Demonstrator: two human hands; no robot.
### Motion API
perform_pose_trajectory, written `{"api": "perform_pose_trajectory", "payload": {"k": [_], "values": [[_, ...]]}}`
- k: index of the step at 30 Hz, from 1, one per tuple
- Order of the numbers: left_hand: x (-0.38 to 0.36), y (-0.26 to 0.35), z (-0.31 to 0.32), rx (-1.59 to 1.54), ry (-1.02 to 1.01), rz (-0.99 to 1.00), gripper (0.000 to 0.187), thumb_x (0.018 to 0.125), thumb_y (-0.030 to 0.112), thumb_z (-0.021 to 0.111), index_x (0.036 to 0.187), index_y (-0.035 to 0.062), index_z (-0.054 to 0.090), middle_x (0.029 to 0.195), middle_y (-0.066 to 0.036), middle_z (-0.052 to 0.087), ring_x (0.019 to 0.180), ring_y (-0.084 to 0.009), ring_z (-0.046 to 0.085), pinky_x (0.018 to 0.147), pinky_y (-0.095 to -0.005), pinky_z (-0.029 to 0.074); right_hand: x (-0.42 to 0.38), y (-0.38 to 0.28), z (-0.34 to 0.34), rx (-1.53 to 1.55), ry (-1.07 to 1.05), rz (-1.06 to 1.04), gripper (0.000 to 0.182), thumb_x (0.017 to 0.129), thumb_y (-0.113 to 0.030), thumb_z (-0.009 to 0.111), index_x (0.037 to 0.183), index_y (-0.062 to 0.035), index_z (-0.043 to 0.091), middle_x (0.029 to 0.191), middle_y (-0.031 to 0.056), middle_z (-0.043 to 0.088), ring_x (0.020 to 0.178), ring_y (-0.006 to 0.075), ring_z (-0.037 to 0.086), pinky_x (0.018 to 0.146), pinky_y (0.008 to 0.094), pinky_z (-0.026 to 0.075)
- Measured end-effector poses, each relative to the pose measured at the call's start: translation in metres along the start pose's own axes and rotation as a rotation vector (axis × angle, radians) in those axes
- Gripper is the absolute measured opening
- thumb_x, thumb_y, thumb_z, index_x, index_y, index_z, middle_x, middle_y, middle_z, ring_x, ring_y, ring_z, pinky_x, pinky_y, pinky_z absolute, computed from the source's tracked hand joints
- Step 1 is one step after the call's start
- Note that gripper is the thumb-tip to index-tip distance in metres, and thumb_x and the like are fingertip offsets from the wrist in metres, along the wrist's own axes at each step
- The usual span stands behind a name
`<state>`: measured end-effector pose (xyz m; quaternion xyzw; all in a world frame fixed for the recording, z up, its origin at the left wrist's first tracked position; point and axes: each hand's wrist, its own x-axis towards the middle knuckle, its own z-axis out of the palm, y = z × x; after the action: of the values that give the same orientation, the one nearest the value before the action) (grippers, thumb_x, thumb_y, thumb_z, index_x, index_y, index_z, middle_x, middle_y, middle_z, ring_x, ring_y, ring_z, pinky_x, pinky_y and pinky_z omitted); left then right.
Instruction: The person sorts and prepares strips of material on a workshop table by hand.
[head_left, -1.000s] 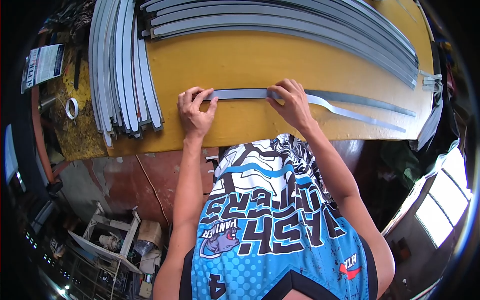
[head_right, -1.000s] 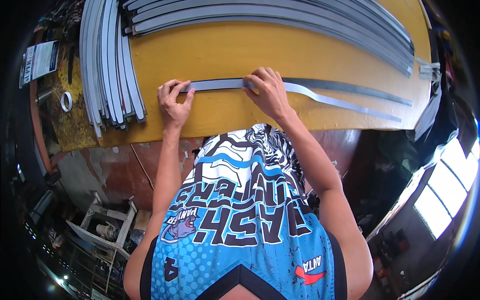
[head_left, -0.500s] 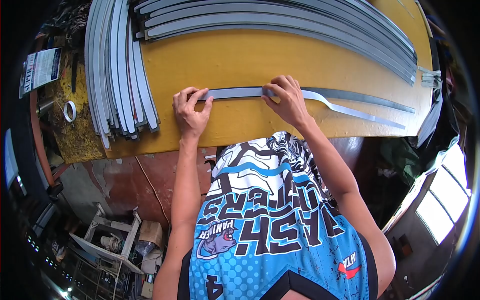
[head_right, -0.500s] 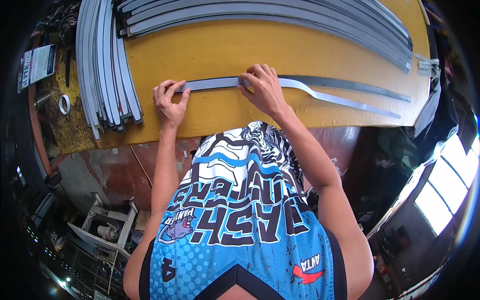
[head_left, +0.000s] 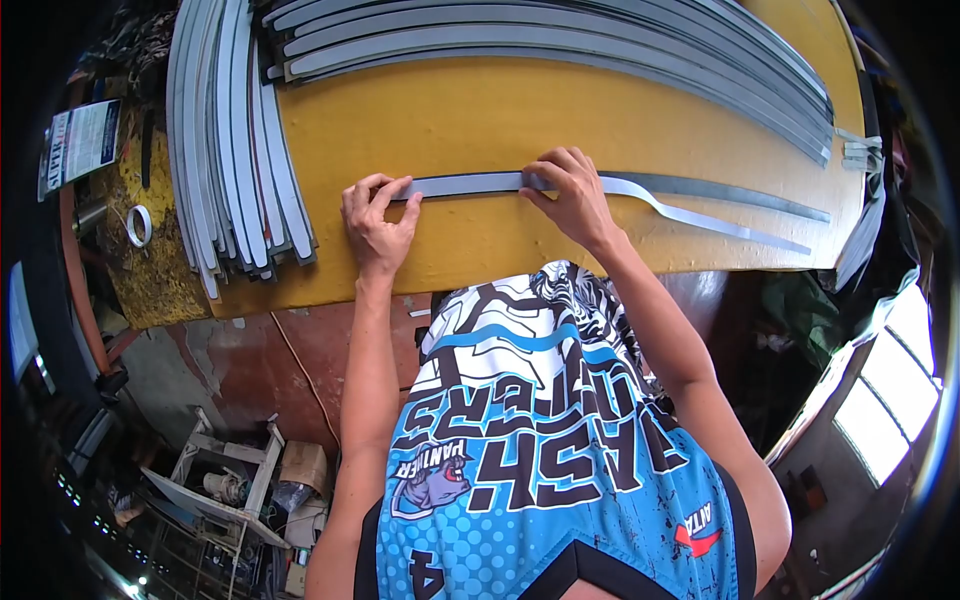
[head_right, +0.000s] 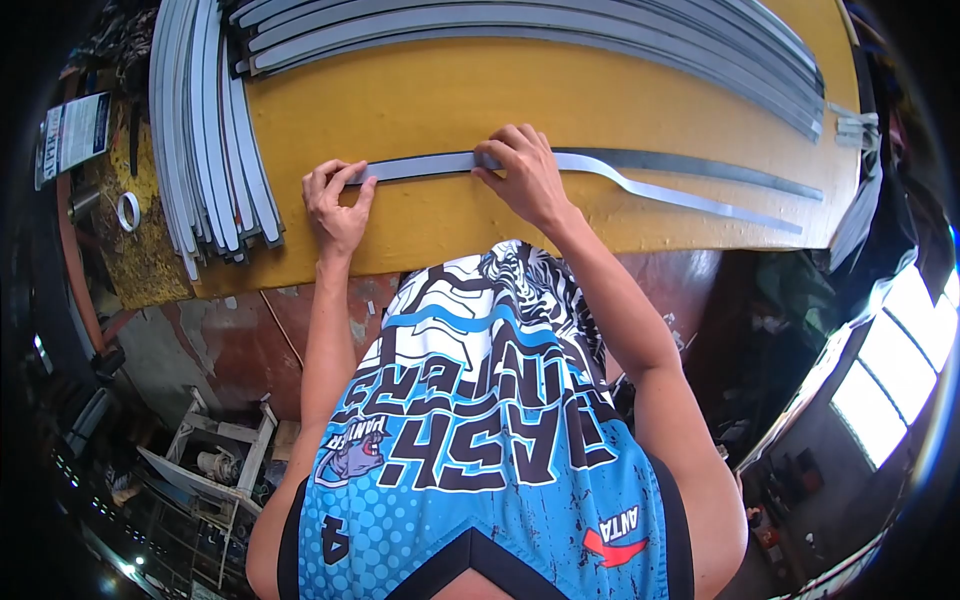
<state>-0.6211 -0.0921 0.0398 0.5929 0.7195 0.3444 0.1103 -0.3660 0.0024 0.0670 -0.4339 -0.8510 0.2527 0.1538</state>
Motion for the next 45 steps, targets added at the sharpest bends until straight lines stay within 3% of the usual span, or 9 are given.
{"api": "perform_pose_trajectory", "payload": {"k": [23, 29, 33, 38, 45], "values": [[-0.001, 0.004, -0.001, 0.009, -0.004, -0.015, 0.02, 0.071, 0.013, 0.073, 0.091, 0.0089, 0.071, 0.096, -0.006, 0.056, 0.091, -0.024, 0.049, 0.083, -0.0357, 0.042, 0.001, 0.003, 0.001, 0.012, 0.009, -0.027, 0.021, 0.068, -0.014, 0.076, 0.086, -0.0096, 0.067, 0.091, 0.0032, 0.058, 0.089, 0.0229, 0.052, 0.078, 0.0351, 0.041], [0.008, 0.023, 0.002, 0.209, 0.084, -0.034, 0.021, 0.069, 0.01, 0.071, 0.09, 0.0089, 0.071, 0.097, -0.007, 0.056, 0.094, -0.0262, 0.05, 0.085, -0.036, 0.042, 0.002, 0.003, 0.003, 0.02, 0.012, -0.033, 0.019, 0.068, -0.015, 0.075, 0.084, -0.0103, 0.067, 0.09, 0.0029, 0.058, 0.089, 0.023, 0.052, 0.079, 0.0353, 0.041], [0.013, 0.063, 0.036, -0.133, -0.16, 0.117, 0.018, 0.071, 0.008, 0.069, 0.089, 0.0076, 0.069, 0.094, -0.006, 0.06, 0.094, -0.0246, 0.054, 0.085, -0.0372, 0.045, 0.002, 0.004, 0.004, 0.003, 0.018, -0.024, 0.019, 0.067, -0.017, 0.076, 0.082, -0.0112, 0.066, 0.089, 0.0024, 0.058, 0.09, 0.023, 0.052, 0.078, 0.0356, 0.041], [0.011, 0.078, 0.06, -0.116, -0.218, 0.194, 0.019, 0.072, 0.008, 0.069, 0.091, 0.0053, 0.069, 0.094, -0.006, 0.061, 0.089, -0.0245, 0.055, 0.082, -0.0365, 0.045, 0.001, 0.004, 0.007, -0.023, 0.038, -0.026, 0.02, 0.066, -0.019, 0.076, 0.082, -0.0118, 0.066, 0.089, 0.0026, 0.058, 0.089, 0.0232, 0.053, 0.078, 0.0359, 0.042], [0.013, 0.078, 0.06, -0.016, -0.202, 0.265, 0.02, 0.073, 0.014, 0.068, 0.092, 0.0108, 0.07, 0.092, -0.002, 0.06, 0.089, -0.0218, 0.055, 0.078, -0.0358, 0.044, 0.002, 0.008, 0.008, -0.033, 0.041, -0.069, 0.018, 0.067, -0.02, 0.074, 0.082, -0.0114, 0.067, 0.088, 0.004, 0.058, 0.088, 0.0241, 0.054, 0.077, 0.036, 0.043]]}}
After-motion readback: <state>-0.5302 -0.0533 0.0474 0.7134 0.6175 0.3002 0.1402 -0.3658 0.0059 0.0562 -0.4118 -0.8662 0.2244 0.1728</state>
